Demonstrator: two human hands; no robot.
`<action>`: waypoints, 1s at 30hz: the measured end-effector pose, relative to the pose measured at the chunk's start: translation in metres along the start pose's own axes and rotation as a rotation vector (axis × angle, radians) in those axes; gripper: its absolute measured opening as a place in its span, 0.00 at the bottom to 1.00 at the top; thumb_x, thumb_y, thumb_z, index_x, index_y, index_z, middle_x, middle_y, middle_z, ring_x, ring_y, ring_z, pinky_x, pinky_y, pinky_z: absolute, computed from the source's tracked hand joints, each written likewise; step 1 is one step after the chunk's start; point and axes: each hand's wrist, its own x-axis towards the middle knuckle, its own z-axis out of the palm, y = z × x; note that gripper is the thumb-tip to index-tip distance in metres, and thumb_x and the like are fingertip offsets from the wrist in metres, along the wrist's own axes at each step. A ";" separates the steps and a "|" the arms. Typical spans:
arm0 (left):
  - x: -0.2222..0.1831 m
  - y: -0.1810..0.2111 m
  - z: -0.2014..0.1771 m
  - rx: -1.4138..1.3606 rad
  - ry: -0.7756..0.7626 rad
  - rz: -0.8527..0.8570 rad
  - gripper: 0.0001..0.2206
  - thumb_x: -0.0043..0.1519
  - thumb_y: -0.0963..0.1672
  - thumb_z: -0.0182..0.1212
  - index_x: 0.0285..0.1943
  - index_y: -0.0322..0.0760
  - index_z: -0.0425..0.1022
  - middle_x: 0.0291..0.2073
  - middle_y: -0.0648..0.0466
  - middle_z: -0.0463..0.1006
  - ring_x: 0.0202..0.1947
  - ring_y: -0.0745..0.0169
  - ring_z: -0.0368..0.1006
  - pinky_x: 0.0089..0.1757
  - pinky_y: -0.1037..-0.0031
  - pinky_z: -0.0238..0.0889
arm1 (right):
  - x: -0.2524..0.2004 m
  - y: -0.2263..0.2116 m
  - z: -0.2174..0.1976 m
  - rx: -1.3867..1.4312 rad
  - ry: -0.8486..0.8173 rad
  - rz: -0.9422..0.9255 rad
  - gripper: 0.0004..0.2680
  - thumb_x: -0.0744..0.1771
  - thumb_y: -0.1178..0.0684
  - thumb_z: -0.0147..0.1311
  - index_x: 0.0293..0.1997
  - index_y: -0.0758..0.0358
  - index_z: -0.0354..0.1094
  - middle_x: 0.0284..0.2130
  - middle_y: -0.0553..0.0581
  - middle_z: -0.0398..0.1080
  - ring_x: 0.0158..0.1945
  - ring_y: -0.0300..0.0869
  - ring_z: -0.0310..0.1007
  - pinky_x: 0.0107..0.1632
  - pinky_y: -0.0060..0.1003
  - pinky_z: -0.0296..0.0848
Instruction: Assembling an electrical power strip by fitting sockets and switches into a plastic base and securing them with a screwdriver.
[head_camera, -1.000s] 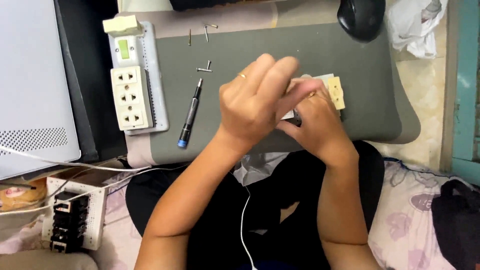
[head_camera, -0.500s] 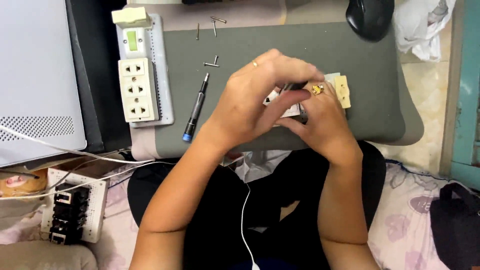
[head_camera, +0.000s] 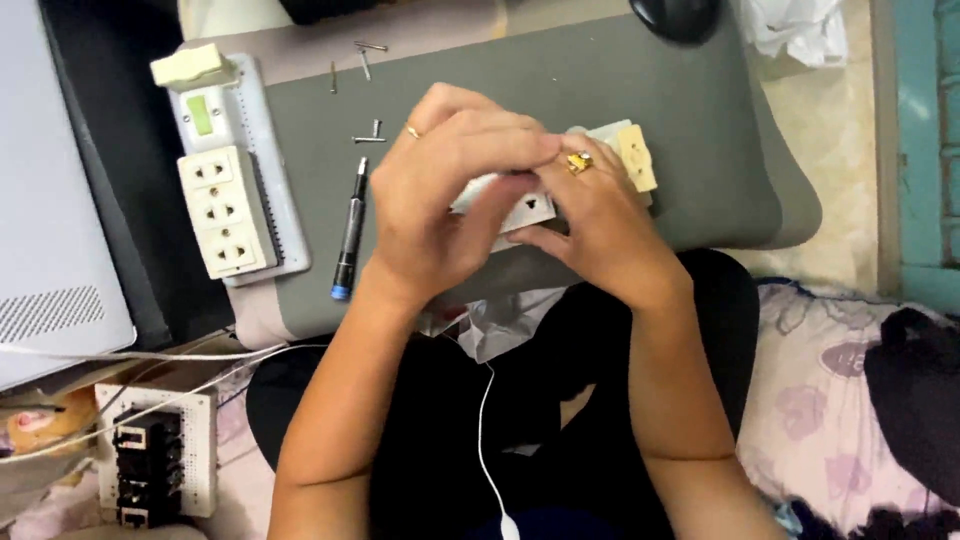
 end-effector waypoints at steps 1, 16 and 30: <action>0.001 0.002 0.000 -0.101 -0.040 -0.057 0.06 0.68 0.35 0.49 0.49 0.32 0.69 0.47 0.51 0.77 0.40 0.48 0.76 0.47 0.63 0.67 | -0.001 0.001 -0.001 -0.012 -0.003 -0.006 0.25 0.59 0.52 0.69 0.59 0.65 0.59 0.46 0.61 0.69 0.55 0.57 0.63 0.65 0.54 0.55; 0.005 0.002 0.000 0.094 -0.015 0.035 0.06 0.64 0.42 0.60 0.43 0.33 0.72 0.33 0.46 0.76 0.32 0.51 0.68 0.42 0.65 0.59 | 0.003 -0.002 -0.007 0.047 0.012 -0.048 0.19 0.61 0.52 0.67 0.53 0.64 0.62 0.48 0.56 0.69 0.54 0.53 0.62 0.58 0.50 0.59; 0.005 0.003 -0.010 -0.048 -0.096 -0.059 0.07 0.68 0.40 0.51 0.50 0.30 0.72 0.42 0.49 0.79 0.41 0.48 0.75 0.48 0.62 0.66 | 0.002 -0.002 -0.005 -0.009 -0.011 -0.033 0.23 0.58 0.53 0.69 0.54 0.66 0.61 0.49 0.60 0.67 0.54 0.54 0.61 0.58 0.50 0.59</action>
